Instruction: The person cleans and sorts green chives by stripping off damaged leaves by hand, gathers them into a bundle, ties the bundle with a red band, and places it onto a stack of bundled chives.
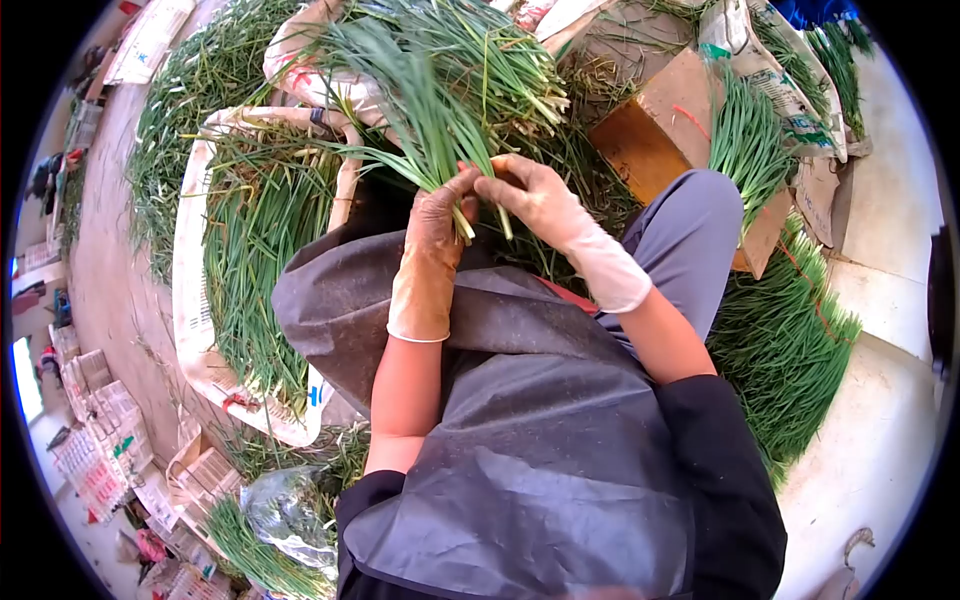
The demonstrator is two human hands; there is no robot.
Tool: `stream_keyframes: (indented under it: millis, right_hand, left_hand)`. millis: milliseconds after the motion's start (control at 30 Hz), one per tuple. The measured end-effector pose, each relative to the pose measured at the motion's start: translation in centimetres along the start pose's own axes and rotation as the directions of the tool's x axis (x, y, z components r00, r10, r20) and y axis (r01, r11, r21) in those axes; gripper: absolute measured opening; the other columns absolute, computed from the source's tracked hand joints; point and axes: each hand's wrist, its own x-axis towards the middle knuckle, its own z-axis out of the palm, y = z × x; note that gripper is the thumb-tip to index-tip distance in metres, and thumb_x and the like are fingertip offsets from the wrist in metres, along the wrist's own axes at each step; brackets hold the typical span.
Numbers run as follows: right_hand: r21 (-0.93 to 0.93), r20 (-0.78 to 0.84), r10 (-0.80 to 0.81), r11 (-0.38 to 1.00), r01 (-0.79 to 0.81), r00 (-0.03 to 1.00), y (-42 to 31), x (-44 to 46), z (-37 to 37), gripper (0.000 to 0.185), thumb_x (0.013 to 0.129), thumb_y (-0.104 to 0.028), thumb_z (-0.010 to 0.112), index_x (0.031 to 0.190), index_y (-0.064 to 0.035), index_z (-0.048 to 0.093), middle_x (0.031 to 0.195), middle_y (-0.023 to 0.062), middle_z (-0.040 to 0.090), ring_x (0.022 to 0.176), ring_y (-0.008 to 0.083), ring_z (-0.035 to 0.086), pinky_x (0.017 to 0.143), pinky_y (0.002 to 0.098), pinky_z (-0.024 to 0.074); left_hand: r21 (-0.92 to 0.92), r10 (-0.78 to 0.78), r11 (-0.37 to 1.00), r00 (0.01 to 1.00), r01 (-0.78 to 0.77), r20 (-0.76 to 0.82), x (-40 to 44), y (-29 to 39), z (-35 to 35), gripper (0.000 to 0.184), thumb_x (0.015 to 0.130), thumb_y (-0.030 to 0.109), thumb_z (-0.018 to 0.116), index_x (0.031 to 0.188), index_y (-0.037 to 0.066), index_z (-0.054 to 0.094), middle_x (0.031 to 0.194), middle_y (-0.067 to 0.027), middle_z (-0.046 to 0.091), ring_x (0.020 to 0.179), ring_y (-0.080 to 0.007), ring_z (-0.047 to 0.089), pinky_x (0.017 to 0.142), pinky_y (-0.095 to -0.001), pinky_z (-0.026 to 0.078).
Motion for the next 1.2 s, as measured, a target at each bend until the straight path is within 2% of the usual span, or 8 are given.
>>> stream_keyframes:
  millis: [167,300,500,633,800,900,967,1200]
  right_hand:
    - [0.236,-0.176,0.031,0.972,0.012,0.984,2.5,0.9,1.9,0.020,0.083,-0.020,0.066,0.090,-0.0018,0.062,0.080,-0.0014,0.060,0.074,0.0068,0.051,0.069,0.0223,0.0418]
    - [-0.354,-0.211,-0.257,0.919,0.172,0.943,4.1,-0.3,3.3,0.022,0.086,-0.025,0.060,0.079,-0.0044,0.058,0.069,0.0111,0.059,0.062,0.0287,0.058,0.056,0.0345,0.0448]
    - [-0.871,-0.202,-0.694,0.450,0.198,0.691,2.8,1.9,1.5,0.014,0.082,-0.022,0.058,0.079,-0.0084,0.057,0.070,0.0091,0.058,0.062,0.0259,0.060,0.056,0.0361,0.0486]
    - [-0.940,-0.199,-0.116,0.303,-0.156,0.973,4.0,7.0,1.5,0.015,0.081,-0.021,0.057,0.085,-0.0068,0.059,0.074,0.0135,0.064,0.070,0.0264,0.065,0.060,0.0377,0.0502]
    - [-0.683,-0.346,-0.248,0.728,-0.061,0.905,1.8,3.1,-1.5,0.023,0.085,-0.029,0.053,0.093,-0.0101,0.063,0.074,0.0113,0.065,0.072,0.0303,0.063,0.064,0.0396,0.0479]
    - [-0.127,0.001,0.165,0.978,-0.163,0.986,1.8,-1.3,-3.6,0.024,0.083,-0.031,0.058,0.093,-0.0098,0.064,0.075,0.0136,0.064,0.066,0.0293,0.063,0.063,0.0374,0.0476]
    - [-0.765,0.269,0.110,0.629,0.143,0.957,4.2,-2.9,-3.7,0.027,0.082,-0.031,0.058,0.092,-0.0072,0.064,0.074,0.0153,0.063,0.068,0.0320,0.062,0.064,0.0395,0.0483]
    - [-0.826,-0.149,-0.200,0.564,-0.011,0.969,5.4,6.9,1.2,0.033,0.082,-0.034,0.057,0.077,-0.0016,0.059,0.067,0.0191,0.060,0.067,0.0363,0.061,0.060,0.0438,0.0475]
  left_hand:
    - [0.060,-0.003,0.998,0.986,0.013,-0.164,-0.7,-0.3,-0.4,0.020,0.079,0.016,0.069,0.095,0.006,0.060,0.073,-0.0010,0.060,0.048,-0.0075,0.047,0.039,-0.0186,0.034]
    - [0.109,-0.191,0.970,0.957,0.218,-0.217,-1.5,-1.9,-0.8,0.026,0.083,0.031,0.065,0.095,0.008,0.061,0.071,-0.0007,0.060,0.047,-0.0099,0.047,0.040,-0.0239,0.036]
    - [0.204,-0.154,0.968,0.988,0.144,0.035,-7.1,3.8,-2.0,0.030,0.088,0.028,0.058,0.107,0.005,0.057,0.062,0.0043,0.047,0.050,-0.0047,0.042,0.043,-0.0161,0.029]
    - [-0.095,0.186,0.981,0.968,-0.172,0.166,-9.2,6.5,0.7,0.032,0.091,0.029,0.054,0.112,0.004,0.050,0.069,-0.0006,0.048,0.054,-0.0080,0.042,0.043,-0.0176,0.030]
    - [-0.280,-0.041,0.960,0.995,0.014,-0.092,-3.9,4.3,-1.6,0.025,0.091,0.022,0.054,0.106,0.002,0.052,0.059,0.0027,0.037,0.042,-0.0043,0.027,0.036,-0.0185,0.022]
    - [-0.406,0.069,0.911,0.997,-0.073,-0.024,-3.6,3.4,-1.7,0.024,0.091,0.023,0.054,0.104,0.003,0.055,0.054,0.0051,0.031,0.039,-0.0041,0.024,0.033,-0.0190,0.018]
    - [-0.380,0.129,0.917,0.992,-0.122,-0.007,-3.7,3.8,-1.1,0.024,0.091,0.025,0.054,0.102,0.004,0.057,0.052,0.0056,0.028,0.038,-0.0043,0.022,0.033,-0.0197,0.017]
    - [-0.303,0.272,0.921,0.961,-0.245,0.050,-2.8,4.3,0.3,0.027,0.089,0.025,0.057,0.107,0.005,0.055,0.064,0.0033,0.037,0.046,-0.0047,0.026,0.040,-0.0199,0.022]
